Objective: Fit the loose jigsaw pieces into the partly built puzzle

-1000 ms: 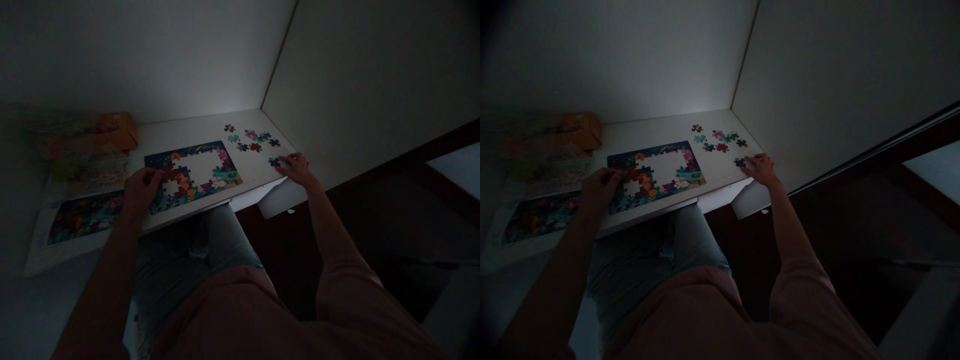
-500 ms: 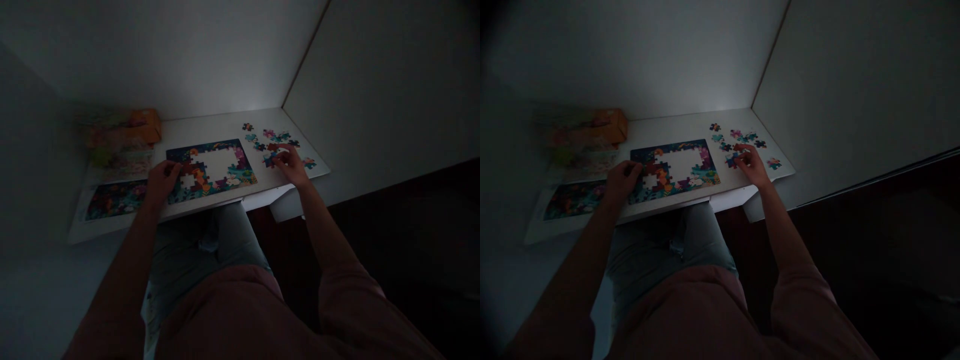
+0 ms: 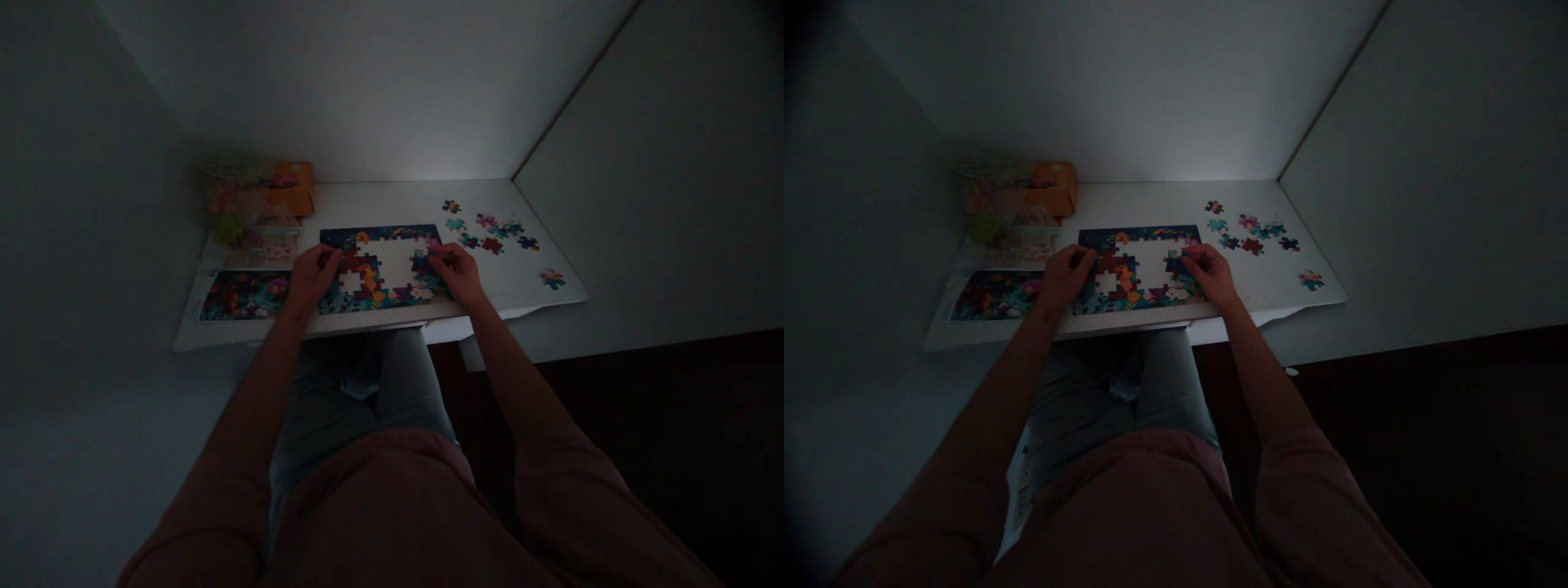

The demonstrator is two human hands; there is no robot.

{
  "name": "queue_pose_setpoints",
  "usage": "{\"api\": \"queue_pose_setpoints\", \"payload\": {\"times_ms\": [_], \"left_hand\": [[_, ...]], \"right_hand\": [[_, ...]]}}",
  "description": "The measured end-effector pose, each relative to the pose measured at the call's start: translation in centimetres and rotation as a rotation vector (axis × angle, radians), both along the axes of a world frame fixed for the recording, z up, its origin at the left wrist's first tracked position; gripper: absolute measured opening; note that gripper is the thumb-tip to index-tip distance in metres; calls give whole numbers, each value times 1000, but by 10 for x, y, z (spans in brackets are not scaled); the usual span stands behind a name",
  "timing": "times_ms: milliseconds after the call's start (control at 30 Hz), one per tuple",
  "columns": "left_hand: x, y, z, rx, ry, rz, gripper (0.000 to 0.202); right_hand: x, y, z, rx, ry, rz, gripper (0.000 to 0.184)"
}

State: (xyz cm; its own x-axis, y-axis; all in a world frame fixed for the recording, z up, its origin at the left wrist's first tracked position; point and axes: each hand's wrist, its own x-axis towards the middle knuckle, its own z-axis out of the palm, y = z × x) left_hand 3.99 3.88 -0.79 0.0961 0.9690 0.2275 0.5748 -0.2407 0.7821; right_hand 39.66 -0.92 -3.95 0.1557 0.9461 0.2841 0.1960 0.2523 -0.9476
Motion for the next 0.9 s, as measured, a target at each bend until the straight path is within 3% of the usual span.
{"api": "queue_pose_setpoints", "payload": {"times_ms": [500, 900], "left_hand": [[-4, 6, -17, 69, -91, -50, 19], [-4, 1, -9, 13, -27, -25, 20]], "right_hand": [[-7, -13, 14, -65, 20, -76, 36], [-3, -11, 10, -63, -55, -67, 51]]}}
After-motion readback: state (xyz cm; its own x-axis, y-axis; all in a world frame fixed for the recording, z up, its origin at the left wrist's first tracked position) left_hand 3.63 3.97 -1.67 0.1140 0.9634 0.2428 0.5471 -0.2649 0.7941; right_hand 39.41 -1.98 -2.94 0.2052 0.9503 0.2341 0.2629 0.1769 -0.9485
